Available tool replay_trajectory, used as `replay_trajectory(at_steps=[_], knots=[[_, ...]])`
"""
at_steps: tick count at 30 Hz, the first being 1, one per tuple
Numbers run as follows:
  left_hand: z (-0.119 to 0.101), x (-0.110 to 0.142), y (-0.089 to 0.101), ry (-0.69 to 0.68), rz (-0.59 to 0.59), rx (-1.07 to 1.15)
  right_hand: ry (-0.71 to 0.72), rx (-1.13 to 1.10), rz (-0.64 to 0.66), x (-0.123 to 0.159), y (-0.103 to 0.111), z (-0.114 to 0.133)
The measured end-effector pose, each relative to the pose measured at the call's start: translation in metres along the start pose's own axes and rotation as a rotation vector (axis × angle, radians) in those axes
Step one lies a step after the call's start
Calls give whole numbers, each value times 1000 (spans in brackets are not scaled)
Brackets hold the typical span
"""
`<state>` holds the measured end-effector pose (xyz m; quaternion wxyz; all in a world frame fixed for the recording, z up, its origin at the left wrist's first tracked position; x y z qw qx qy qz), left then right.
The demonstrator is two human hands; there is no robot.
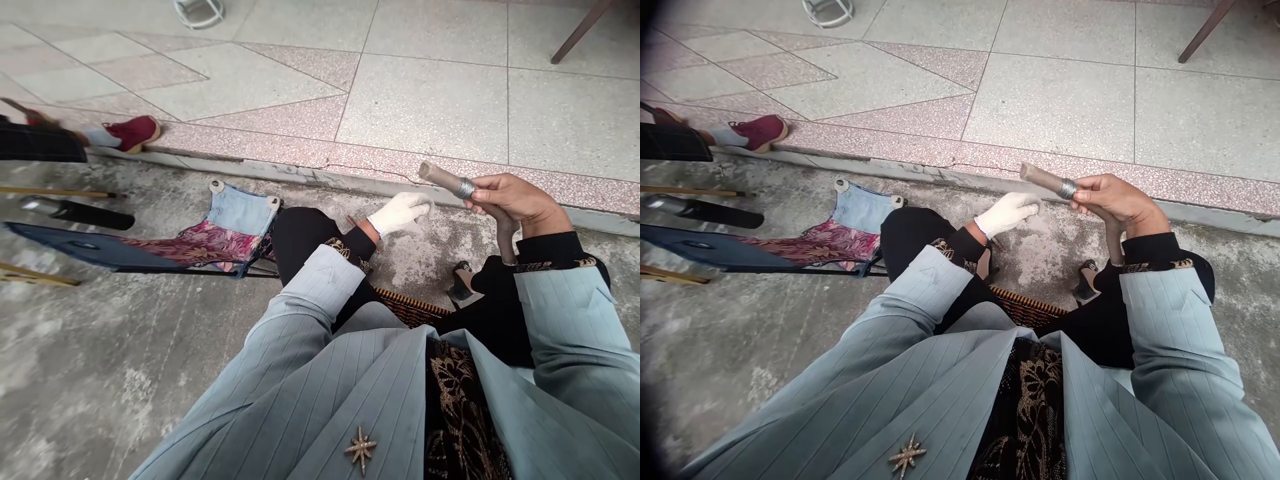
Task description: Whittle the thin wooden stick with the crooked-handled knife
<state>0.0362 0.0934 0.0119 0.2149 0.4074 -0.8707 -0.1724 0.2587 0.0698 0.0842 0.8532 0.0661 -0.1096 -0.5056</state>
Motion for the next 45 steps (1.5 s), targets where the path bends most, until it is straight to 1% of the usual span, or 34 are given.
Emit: replay_trajectory(at_steps=[1,4,8,10,12,13,15,17,18,19,21,22,23,24,25,26,27,28,30,31,32,33,34,35,38,41,43,45], knots=[[-1,1,-4,-5,22,-1,-5,-25,-61,0,1,1],[-5,2,-14,-45,65,-72,-33,-60,-160,-3,-3,0],[-7,2,-20,-60,30,-227,-55,-36,-265,-10,-7,-9],[-7,2,-22,-54,18,-331,-87,74,-298,-14,-5,-18],[-8,2,-24,-50,20,-454,-150,312,-279,-19,-3,-28],[-8,3,-26,-53,22,-518,-190,465,-239,-22,-3,-32],[-9,4,-29,-70,27,-634,-259,747,-82,-26,-6,-40],[-10,5,-32,-94,36,-720,-299,906,135,-29,-14,-47],[-10,6,-33,-104,42,-744,-307,924,255,-29,-19,-50],[-10,6,-32,-113,49,-752,-307,908,374,-28,-24,-52],[-10,5,-29,-147,75,-717,-290,788,582,-24,-33,-53],[-10,5,-26,-166,96,-671,-269,694,661,-21,-35,-51],[-10,5,-23,-183,122,-605,-241,592,713,-18,-36,-47],[-10,5,-19,-189,150,-518,-209,486,734,-14,-35,-42],[-10,5,-14,-184,173,-414,-174,384,721,-10,-32,-35],[-10,4,-10,-165,186,-296,-139,294,677,-7,-27,-28],[-10,4,-5,-134,180,-171,-104,214,604,-4,-22,-20],[-9,4,-2,-97,164,-49,-73,147,507,-1,-15,-12],[-8,4,0,-31,135,150,8,40,223,2,-2,1],[-8,5,-2,-14,133,214,38,4,83,3,3,4],[-9,5,-4,-8,137,249,55,-19,-39,3,7,5],[-9,6,-8,-9,144,252,58,-29,-131,3,9,4],[-10,6,-11,-12,148,225,47,-24,-189,1,10,1],[-11,6,-14,-12,140,176,27,-7,-218,0,9,-3],[-14,7,-19,-14,95,-40,-33,103,-238,-8,7,-17],[-16,8,-21,-57,45,-281,-107,305,-243,-15,7,-29],[-17,8,-24,-86,40,-439,-185,527,-193,-21,6,-34],[-16,8,-27,-106,45,-558,-269,770,-76,-26,1,-39]])
Point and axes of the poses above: each hand's wrist, its own x-axis away from the middle knuckle, its own y-axis out of the back of the hand, z = x × y, the point moved 3 cm from there along -x, towards the middle knuckle, and after that the axes turned 14 degrees about y, right-handed, at the moved point
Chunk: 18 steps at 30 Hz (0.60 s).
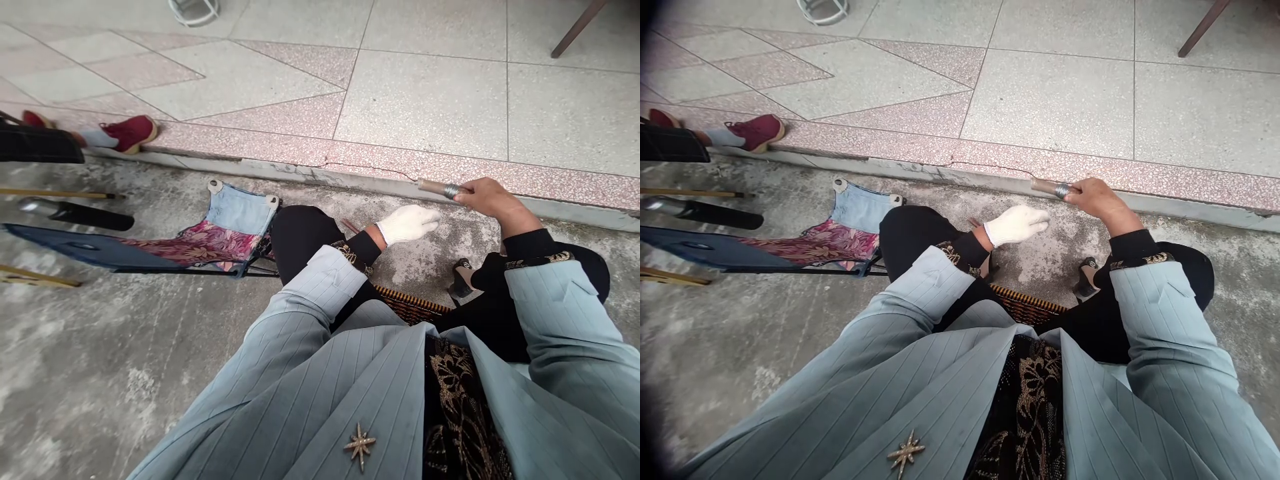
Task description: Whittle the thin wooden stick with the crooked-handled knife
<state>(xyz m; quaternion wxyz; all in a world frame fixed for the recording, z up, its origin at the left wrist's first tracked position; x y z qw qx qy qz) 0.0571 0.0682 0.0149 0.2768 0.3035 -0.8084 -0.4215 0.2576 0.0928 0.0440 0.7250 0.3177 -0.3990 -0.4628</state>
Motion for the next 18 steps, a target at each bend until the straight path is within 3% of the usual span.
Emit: replay_trajectory(at_steps=[2,5,9,11,13,18], knots=[[0,0,-1,-10,7,-71,8,188,150,-2,-9,3],[1,1,1,-31,30,-95,119,229,417,-1,-27,10],[7,2,13,-36,52,88,323,-28,720,12,-38,22],[11,2,19,-11,86,276,408,-216,779,22,-29,29],[16,1,22,29,104,482,452,-408,697,30,-12,34],[19,-1,15,81,118,786,312,-732,89,34,26,25]])
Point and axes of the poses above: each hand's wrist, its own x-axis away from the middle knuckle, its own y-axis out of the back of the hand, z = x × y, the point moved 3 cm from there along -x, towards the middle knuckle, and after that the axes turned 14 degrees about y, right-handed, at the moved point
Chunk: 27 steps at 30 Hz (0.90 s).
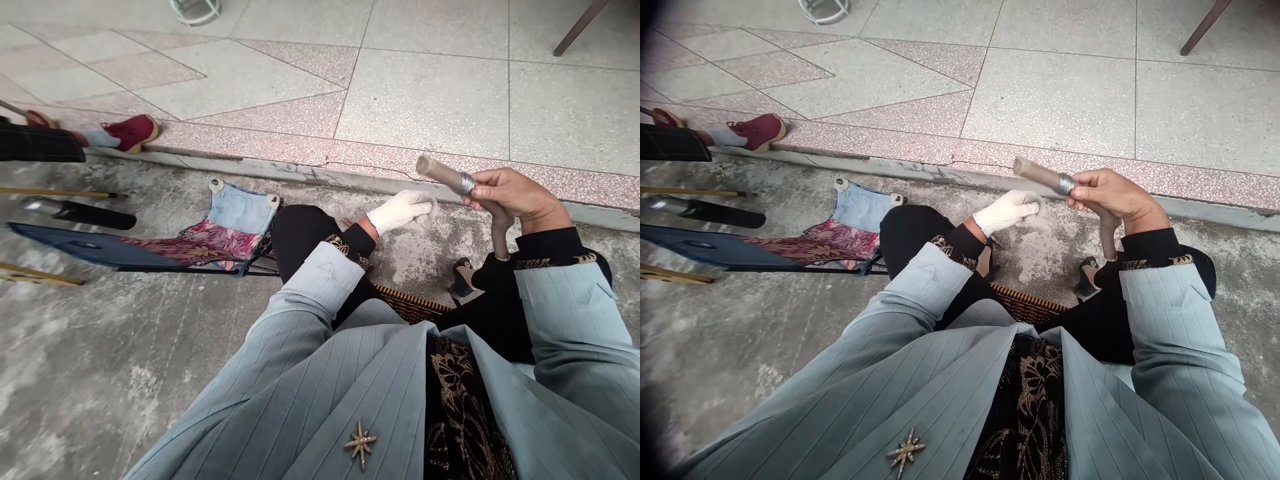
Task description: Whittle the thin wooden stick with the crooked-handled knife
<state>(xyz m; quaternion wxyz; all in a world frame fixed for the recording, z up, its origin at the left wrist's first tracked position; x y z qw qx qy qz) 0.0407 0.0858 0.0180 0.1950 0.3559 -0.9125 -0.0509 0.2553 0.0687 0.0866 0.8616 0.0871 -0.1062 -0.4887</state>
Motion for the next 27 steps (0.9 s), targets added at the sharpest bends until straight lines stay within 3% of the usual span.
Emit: replay_trajectory(at_steps=[3,9,13,16,20,24,27], knots=[[1,-2,-9,-34,-20,-110,-42,4,-198,-2,3,-7],[2,-5,-18,-13,-97,-512,-171,241,-235,-12,3,-24],[1,-4,-22,-19,-79,-696,-278,676,-220,-20,12,-36],[-1,-3,-23,-48,-93,-767,-331,929,-84,-26,5,-47],[-5,-1,-16,-69,-121,-782,-355,1012,192,-30,-16,-59],[-6,1,-2,-62,-136,-723,-296,833,510,-26,-34,-61],[-5,3,10,-60,-137,-586,-179,579,620,-19,-39,-47]])
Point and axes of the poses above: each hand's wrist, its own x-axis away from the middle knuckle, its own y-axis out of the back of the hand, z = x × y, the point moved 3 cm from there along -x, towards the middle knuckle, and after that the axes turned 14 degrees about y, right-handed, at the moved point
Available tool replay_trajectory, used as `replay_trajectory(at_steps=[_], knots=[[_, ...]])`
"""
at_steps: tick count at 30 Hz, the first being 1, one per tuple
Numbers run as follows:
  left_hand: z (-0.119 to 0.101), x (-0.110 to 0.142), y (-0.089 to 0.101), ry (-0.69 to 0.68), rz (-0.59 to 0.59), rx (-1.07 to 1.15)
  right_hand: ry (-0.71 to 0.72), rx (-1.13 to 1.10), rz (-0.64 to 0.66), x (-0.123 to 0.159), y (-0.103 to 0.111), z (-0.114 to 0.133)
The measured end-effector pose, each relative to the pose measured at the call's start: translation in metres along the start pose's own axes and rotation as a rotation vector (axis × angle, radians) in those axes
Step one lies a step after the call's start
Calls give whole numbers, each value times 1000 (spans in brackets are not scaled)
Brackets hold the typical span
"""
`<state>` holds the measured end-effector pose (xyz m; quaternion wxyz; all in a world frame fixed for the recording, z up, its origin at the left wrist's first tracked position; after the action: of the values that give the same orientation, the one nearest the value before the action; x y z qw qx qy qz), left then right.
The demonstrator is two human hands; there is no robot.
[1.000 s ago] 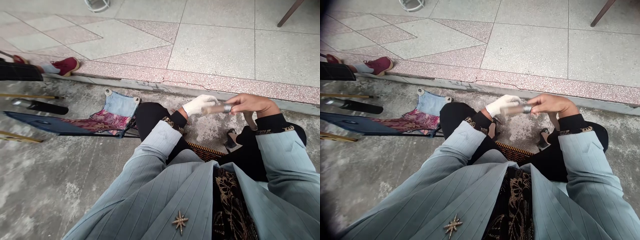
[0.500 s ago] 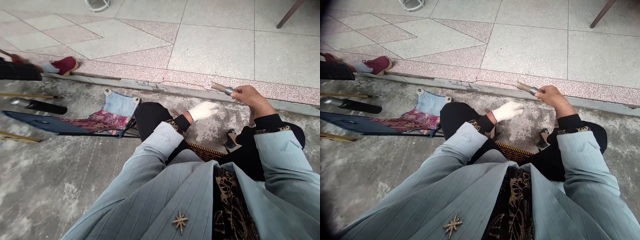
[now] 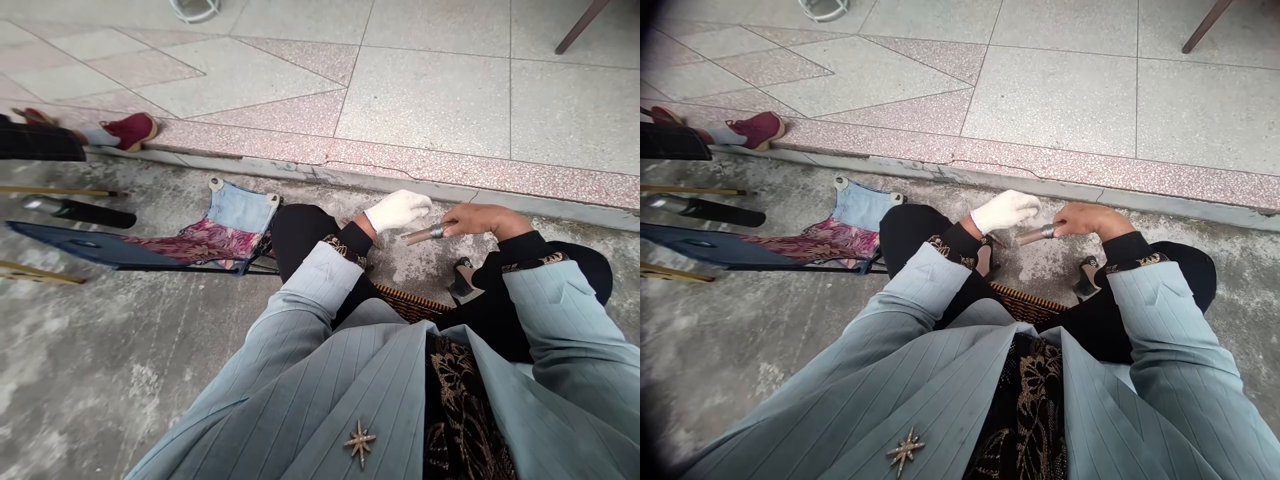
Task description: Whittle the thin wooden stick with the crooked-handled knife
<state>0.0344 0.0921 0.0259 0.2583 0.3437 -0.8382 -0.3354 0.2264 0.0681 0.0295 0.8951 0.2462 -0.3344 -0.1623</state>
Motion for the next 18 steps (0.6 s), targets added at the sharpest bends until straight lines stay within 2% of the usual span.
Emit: replay_trajectory(at_steps=[2,5,7,10,14,16,18], knots=[[5,-1,3,15,34,161,114,-181,-27,12,5,11],[10,-4,0,71,114,394,192,-396,-184,34,17,25],[10,-5,-7,106,155,510,174,-495,-413,46,27,27],[2,-5,-18,81,198,623,84,-577,-721,51,34,19],[-9,-2,-22,66,164,482,-36,-557,-856,38,31,-2],[-13,0,-22,50,136,356,-123,-442,-894,32,30,-12],[-17,1,-23,12,121,257,-241,-234,-874,28,30,-19]])
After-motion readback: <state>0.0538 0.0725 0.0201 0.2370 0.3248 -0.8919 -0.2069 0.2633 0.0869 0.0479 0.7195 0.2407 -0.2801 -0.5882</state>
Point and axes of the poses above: each hand's wrist, its own x-axis away from the middle knuckle, its own y-axis out of the back of the hand, z = x × y, the point moved 3 cm from there along -x, towards the middle knuckle, and after that the axes turned 14 degrees about y, right-handed, at the moved point
